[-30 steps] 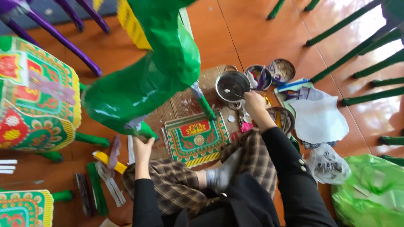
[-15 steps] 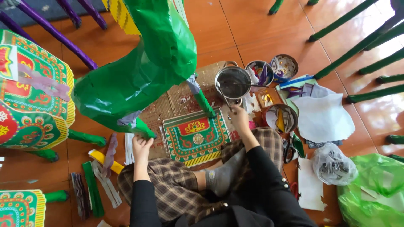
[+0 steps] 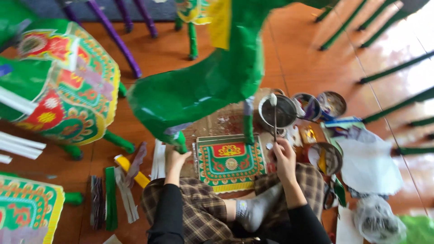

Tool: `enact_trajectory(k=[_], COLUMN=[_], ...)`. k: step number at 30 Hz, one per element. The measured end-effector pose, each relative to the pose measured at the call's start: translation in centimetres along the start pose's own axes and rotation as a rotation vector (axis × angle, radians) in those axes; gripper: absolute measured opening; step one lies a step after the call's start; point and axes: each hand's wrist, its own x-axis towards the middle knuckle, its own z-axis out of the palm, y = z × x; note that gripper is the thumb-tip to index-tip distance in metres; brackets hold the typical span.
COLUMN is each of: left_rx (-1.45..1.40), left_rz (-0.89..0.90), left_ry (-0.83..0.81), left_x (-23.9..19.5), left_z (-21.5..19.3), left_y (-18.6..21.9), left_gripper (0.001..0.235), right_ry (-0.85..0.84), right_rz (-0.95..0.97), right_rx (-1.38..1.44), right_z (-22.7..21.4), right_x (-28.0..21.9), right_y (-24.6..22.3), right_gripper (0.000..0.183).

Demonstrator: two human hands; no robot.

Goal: The person decorates a green horse-shaped piñata by applying a yellow paper strip to the neck and attaching a patterned paper panel to the body using a brush to apply adhesive. The person smooths the panel and continues applying adhesive to additional paper pieces.

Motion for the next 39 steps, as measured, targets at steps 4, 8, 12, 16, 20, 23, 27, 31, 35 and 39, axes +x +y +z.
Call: enact_trajectory(k=[4, 8, 12, 16, 20, 23, 27, 31, 35, 39], left_rx=[0.152, 0.183, 0.106, 0.036, 0.034, 0.023, 0.015, 0.027, -0.030, 0.076], left_rz=[-0.202, -0.170, -0.182, -0.102, -0.079, -0.053, -0.085, -0.037, -0.015, -0.065], left_ry=[-0.060, -0.012, 0.023, -0.005, -0.007, 0.024, -0.015, -0.006, 0.004, 0.004], left_x=[-0.5, 2.4, 0.9, 1.0, 2.5, 2.0, 1.9, 1.9, 1.5, 2.6], left_z=[0.3, 3.2, 1.8, 1.5, 3.0, 2.9, 2.5, 2.2, 1.8, 3.5], left_y=[0.9, -3.0, -1.1, -1.4, -3.3, -3.3, -2.6, -2.4, -2.0, -3.7], left_gripper=[0.062, 0.045, 0.040, 0.052, 0.051, 0.045, 0.053, 0.049, 0.037, 0.052], right_ry=[-0.138, -0.312, -0.512, -0.652, -0.738, -0.771, -0.701, -0.558, -0.403, -0.517], right_rz=[-0.168, -0.349, -0.382, -0.230, -0.111, -0.024, 0.050, -0.054, -0.180, -0.246], right_rx=[-0.085, -0.260, -0.272, -0.218, -0.124, -0.065, 0.013, 0.009, -0.168, -0.283], right_z=[3.0, 8.2, 14.4, 18.9, 22.0, 22.2, 17.9, 12.8, 11.6, 15.8], right_x=[-2.8, -3.1, -6.1, -8.5, -9.2, -9.5, -10.0, -10.0, -10.2, -10.2], right_y=[-2.3, -1.5, -0.7, -0.7, -0.4, -1.0, -2.6, -4.8, -5.3, -4.5], right_gripper=[0.010, 0.015, 0.005, 0.013, 0.016, 0.021, 0.022, 0.025, 0.021, 0.022])
